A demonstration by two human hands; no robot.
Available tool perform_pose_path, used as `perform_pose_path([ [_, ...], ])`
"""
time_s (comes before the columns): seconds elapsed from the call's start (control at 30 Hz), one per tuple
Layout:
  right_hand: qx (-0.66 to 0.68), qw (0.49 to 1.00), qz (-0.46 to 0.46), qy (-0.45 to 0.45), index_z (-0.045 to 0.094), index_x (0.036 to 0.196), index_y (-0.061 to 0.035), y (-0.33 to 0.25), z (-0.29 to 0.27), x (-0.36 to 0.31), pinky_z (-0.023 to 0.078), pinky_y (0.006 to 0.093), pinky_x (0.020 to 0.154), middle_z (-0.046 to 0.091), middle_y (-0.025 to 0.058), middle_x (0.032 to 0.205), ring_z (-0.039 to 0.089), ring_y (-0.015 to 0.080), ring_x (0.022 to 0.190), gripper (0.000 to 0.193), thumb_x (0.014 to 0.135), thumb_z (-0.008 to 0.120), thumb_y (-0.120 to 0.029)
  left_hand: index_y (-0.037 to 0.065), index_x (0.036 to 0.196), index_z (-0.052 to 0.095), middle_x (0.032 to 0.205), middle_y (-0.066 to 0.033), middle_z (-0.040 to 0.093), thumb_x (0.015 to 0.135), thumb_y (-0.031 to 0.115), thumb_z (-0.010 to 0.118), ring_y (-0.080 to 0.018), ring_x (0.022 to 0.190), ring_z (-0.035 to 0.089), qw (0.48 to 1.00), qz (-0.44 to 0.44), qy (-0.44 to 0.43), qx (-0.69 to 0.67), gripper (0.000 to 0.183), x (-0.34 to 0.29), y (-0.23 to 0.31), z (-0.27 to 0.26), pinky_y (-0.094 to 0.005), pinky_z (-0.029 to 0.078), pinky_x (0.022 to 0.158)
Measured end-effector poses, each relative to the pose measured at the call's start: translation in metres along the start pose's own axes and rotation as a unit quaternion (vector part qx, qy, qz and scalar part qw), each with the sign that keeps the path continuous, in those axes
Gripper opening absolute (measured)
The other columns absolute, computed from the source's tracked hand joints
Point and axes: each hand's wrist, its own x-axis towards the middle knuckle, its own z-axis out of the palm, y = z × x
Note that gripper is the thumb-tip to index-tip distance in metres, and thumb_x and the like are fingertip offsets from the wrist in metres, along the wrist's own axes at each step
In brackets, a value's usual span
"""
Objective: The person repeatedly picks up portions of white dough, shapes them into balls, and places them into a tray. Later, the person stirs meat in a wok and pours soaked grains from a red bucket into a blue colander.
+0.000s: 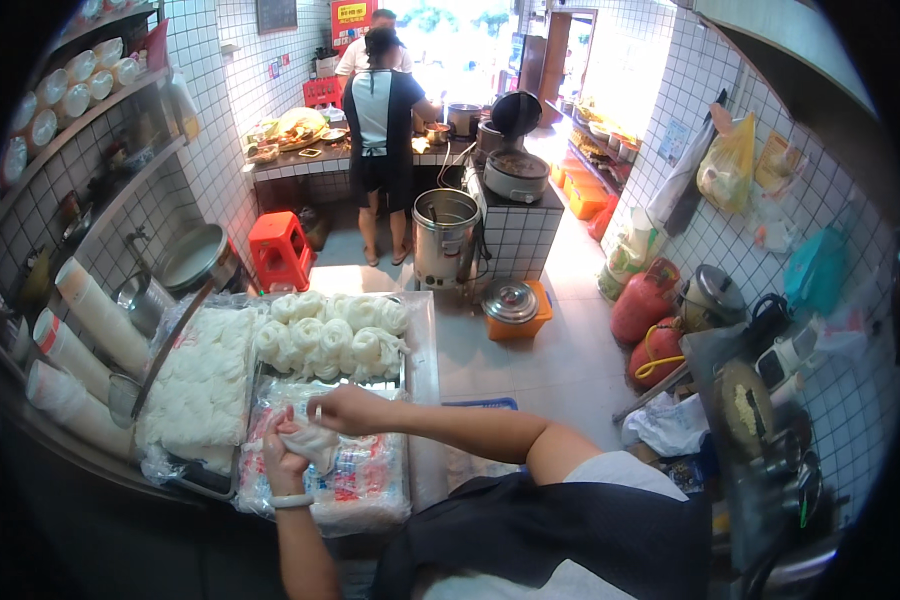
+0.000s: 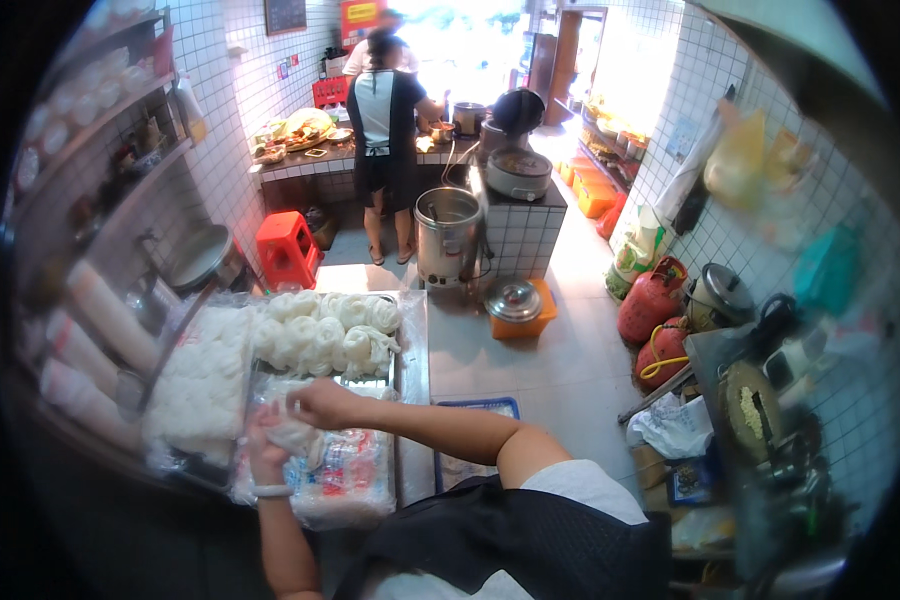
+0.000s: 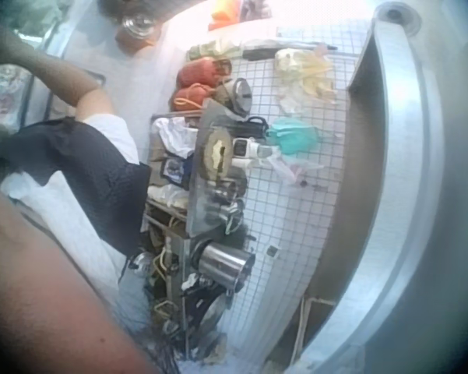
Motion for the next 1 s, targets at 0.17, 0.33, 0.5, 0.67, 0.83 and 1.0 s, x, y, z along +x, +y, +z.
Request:
perform_pose_path([
  [0.17, 0.091, 0.986, -0.133, 0.033, 0.032, 0.128, -0.0079, 0.036, 0.045, 0.026, 0.023, 0.0375, 0.101, 0.035, 0.0168, 0.128, 0.028, 0.0302, 0.123, 0.068, 0.069, 0.064, -0.019, 0.003, 0.101, 0.053, 0.052, 0.0058, 0.042, 0.080, 0.010, 0.051, -0.0053, 0.046, 0.043, 0.969, -0.093, -0.208, 0.099, 0.022, -0.048, 0.001, 0.022, -0.0207, 0.039, 0.048],
  [0.33, 0.457, 0.889, 0.028, -0.018, 0.059, 0.090, -0.0009, 0.024, 0.084, 0.055, 0.046, 0.0301, 0.072, 0.059, 0.0114, 0.091, 0.057, 0.0168, 0.082, 0.023, 0.074, 0.063, -0.018, 0.000, 0.103, 0.049, 0.056, 0.0029, 0.044, 0.078, 0.010, 0.052, -0.0087, 0.051, 0.046, 0.971, -0.125, -0.187, 0.079, 0.026, -0.080, -0.044, 0.007, -0.0241, 0.042, 0.052],
  [0.5, 0.197, 0.971, -0.137, 0.021, 0.060, 0.080, -0.0033, 0.021, 0.060, 0.079, 0.044, 0.0294, 0.057, 0.059, 0.0075, 0.068, 0.058, 0.0163, 0.062, 0.018, 0.075, 0.065, -0.019, -0.004, 0.096, 0.050, 0.056, -0.0027, 0.045, 0.079, 0.007, 0.050, -0.0141, 0.053, 0.051, 0.940, 0.026, -0.150, 0.306, 0.021, -0.089, -0.051, -0.032, -0.0302, 0.049, 0.059],
  [0.67, 0.137, 0.985, -0.097, -0.041, 0.060, 0.080, -0.0044, 0.044, 0.073, 0.081, 0.045, 0.0305, 0.059, 0.060, 0.0108, 0.072, 0.059, 0.0215, 0.063, 0.020, 0.071, 0.069, -0.020, -0.007, 0.095, 0.051, 0.053, -0.0044, 0.046, 0.079, 0.008, 0.050, -0.0156, 0.048, 0.053, 0.892, 0.067, -0.250, 0.370, 0.022, -0.118, -0.001, -0.019, -0.0304, 0.049, 0.055],
  [0.83, 0.257, 0.963, 0.044, -0.076, 0.058, 0.082, -0.0025, 0.069, 0.121, 0.039, 0.044, 0.0275, 0.059, 0.058, 0.0065, 0.069, 0.050, 0.0073, 0.064, 0.025, 0.071, 0.070, -0.021, -0.007, 0.105, 0.049, 0.056, -0.0034, 0.048, 0.077, 0.016, 0.050, -0.0180, 0.055, 0.056, 0.884, 0.200, -0.296, 0.301, 0.036, -0.098, 0.047, 0.013, -0.0320, 0.050, 0.060],
  [1.0, 0.311, 0.921, 0.202, -0.122, 0.056, 0.085, -0.0021, 0.066, 0.121, 0.008, 0.044, 0.0294, 0.060, 0.059, 0.0074, 0.069, 0.054, 0.0130, 0.063, 0.024, 0.071, 0.067, -0.018, -0.003, 0.106, 0.051, 0.079, -0.0112, 0.061, 0.074, 0.011, 0.051, -0.0300, 0.092, 0.058, 0.878, 0.317, -0.287, 0.214, 0.035, -0.067, 0.081, 0.014, -0.0420, 0.038, 0.091],
])
